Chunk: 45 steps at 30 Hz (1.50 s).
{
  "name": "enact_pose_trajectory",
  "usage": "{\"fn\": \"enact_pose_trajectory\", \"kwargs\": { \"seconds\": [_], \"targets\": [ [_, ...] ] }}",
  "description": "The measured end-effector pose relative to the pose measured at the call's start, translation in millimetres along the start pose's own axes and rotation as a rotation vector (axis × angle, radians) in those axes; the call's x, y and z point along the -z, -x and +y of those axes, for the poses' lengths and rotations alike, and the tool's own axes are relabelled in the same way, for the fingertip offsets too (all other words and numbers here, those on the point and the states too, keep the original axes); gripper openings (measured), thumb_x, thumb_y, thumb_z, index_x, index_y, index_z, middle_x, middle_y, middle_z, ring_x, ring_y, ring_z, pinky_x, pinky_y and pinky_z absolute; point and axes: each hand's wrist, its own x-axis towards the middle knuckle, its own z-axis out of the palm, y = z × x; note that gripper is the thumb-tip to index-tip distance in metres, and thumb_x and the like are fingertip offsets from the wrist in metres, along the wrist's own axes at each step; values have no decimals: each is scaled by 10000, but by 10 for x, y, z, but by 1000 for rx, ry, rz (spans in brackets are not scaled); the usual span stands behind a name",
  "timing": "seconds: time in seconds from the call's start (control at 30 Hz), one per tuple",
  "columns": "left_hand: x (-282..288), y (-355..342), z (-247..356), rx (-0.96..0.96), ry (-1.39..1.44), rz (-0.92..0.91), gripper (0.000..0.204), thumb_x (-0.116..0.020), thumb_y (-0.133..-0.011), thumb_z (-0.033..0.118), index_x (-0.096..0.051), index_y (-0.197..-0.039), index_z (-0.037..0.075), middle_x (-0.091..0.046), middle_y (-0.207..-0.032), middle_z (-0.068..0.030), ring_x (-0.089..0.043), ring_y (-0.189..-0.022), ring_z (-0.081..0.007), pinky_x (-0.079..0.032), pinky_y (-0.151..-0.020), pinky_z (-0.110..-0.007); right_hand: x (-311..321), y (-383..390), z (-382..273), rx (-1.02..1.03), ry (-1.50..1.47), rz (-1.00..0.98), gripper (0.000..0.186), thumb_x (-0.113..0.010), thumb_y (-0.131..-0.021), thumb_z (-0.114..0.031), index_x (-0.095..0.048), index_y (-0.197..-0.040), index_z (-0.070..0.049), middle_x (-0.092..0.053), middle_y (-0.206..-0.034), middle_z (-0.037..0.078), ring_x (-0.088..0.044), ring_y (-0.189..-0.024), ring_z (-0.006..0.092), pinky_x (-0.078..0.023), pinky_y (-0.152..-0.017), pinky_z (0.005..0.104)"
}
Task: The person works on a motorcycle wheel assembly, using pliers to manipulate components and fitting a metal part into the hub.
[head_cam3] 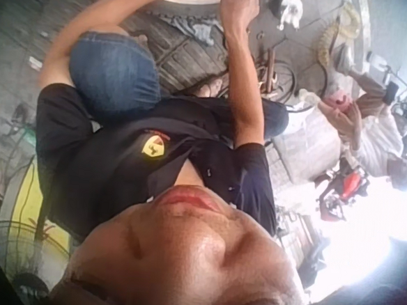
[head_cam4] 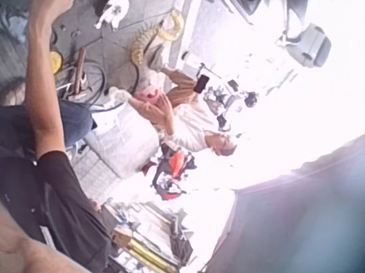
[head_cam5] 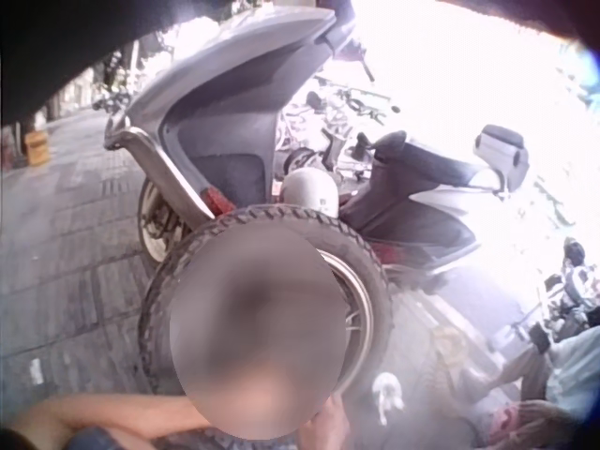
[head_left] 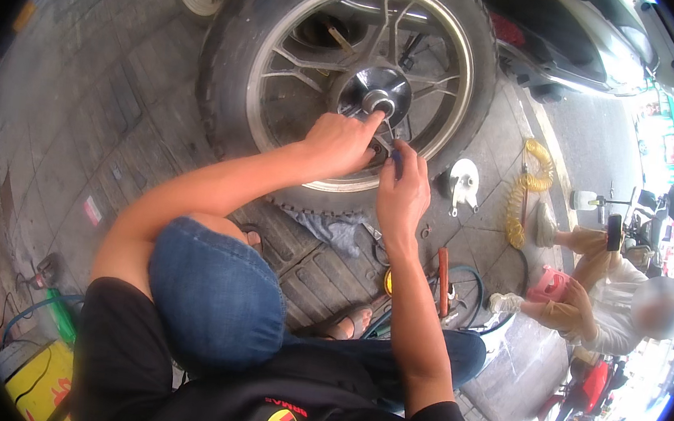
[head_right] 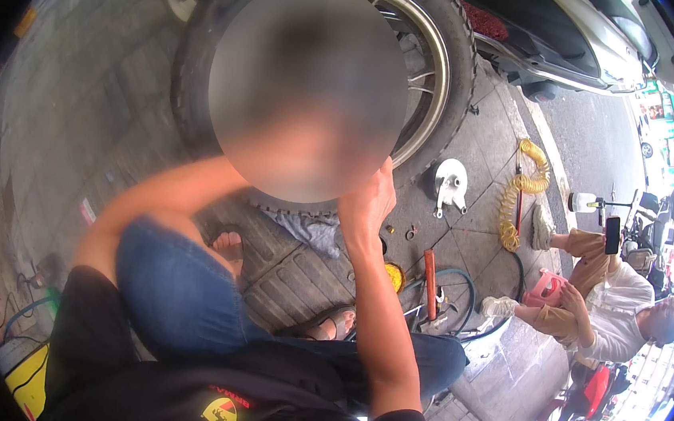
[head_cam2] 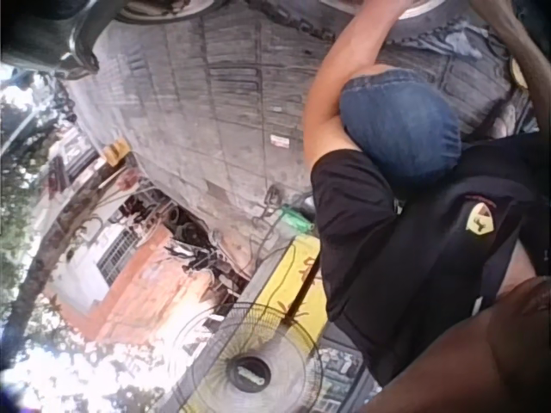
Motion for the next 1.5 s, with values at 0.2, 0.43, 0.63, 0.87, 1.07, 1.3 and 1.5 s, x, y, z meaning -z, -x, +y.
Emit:
{"fn": "enact_pose_trajectory", "kwargs": {
  "seconds": [0.2,0.43,0.63,0.87,1.07,1.3,1.5],
  "targets": [
    [2,180,-57,-67,81,-9,481,-679,-819,241,-555,-1222,11,-676,-754,-143,-661,-669,-319,-524,-607,-423,97,-113,-102,149,126,-16,278,-600,-870,-139,-641,-1140,-92,-637,-993,131,-643,-888,339,-500,-768,418],
    [-390,304,-529,-191,324,12,375,-691,-831,231,-662,-1159,53,-706,-816,-139,-677,-715,-297,-524,-665,-372,81,-160,99,3,-84,-20,225,-598,-861,-174,-639,-1067,-92,-659,-983,155,-649,-887,346,-519,-748,448],
    [245,210,-176,183,378,-233,301,-658,-865,145,-671,-1144,33,-726,-960,-117,-680,-826,-166,-519,-757,-307,72,-185,89,49,-54,-69,223,-587,-853,-171,-640,-1050,-81,-661,-931,141,-652,-849,351,-516,-745,454],
    [736,114,-382,156,296,-280,298,-652,-877,167,-666,-1140,26,-710,-889,-125,-669,-773,-186,-514,-722,-317,178,-249,173,20,-132,-36,260,-597,-875,-200,-640,-1106,-87,-658,-954,129,-653,-869,330,-517,-743,434],
    [625,-140,-94,129,350,-435,490,-669,-873,199,-540,-1324,59,-691,-831,-96,-640,-712,-161,-506,-681,-315,90,-121,250,48,-207,-86,264,-595,-891,-196,-637,-1126,-84,-654,-982,133,-648,-897,342,-521,-752,430],
    [631,-47,-243,-5,163,-574,382,-665,-856,168,-636,-1217,48,-692,-884,-126,-642,-744,-168,-518,-708,-326,-87,-148,306,-246,-739,-104,322,-560,-877,-172,-645,-1147,-18,-700,-986,193,-689,-909,294,-519,-824,363],
    [813,-181,-27,98,119,-550,362,-665,-878,168,-639,-1220,51,-691,-902,-118,-629,-748,-156,-515,-706,-314,-160,-277,464,-304,-936,-199,359,-527,-823,-201,-673,-1095,-19,-694,-1036,203,-665,-997,340,-503,-889,406]
  ]
}}
